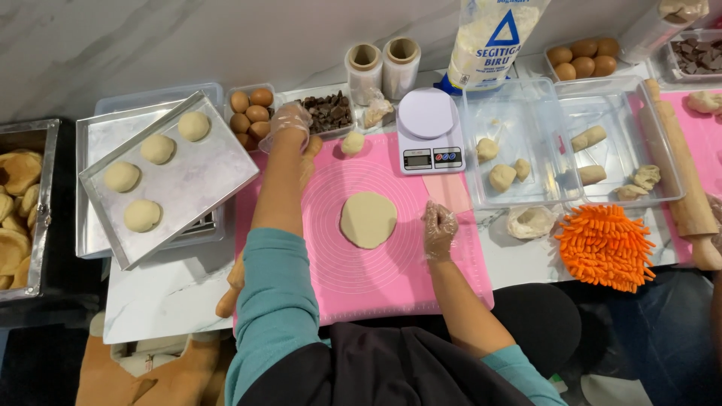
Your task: Rolling out small dough balls with a rolling pin and shaping them by hand on a silicone mat.
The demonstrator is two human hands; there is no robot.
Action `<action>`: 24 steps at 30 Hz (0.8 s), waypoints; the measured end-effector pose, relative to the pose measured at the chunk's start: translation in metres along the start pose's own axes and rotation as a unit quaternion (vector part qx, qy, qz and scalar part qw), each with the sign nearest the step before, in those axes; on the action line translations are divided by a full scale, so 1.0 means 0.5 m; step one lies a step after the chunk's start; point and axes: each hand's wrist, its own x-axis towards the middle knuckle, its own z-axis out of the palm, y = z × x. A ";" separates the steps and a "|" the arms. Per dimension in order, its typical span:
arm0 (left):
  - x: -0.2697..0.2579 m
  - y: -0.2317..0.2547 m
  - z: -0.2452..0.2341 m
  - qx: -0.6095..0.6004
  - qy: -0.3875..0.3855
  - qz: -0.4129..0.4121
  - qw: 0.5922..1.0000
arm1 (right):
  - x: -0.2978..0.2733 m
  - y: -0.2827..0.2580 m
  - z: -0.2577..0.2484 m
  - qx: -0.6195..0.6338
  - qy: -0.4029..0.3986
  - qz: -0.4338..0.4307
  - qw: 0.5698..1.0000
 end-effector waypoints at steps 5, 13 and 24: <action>0.101 -0.032 0.051 -0.005 0.108 0.006 0.994 | 0.000 0.013 0.001 -0.004 -0.002 -0.011 1.000; 0.030 0.042 0.089 -0.066 0.077 -0.050 0.994 | 0.007 0.001 0.001 -0.001 -0.007 -0.010 1.000; -0.372 0.068 0.208 -0.220 -0.031 0.129 0.966 | 0.005 0.032 -0.005 0.000 -0.004 -0.032 0.999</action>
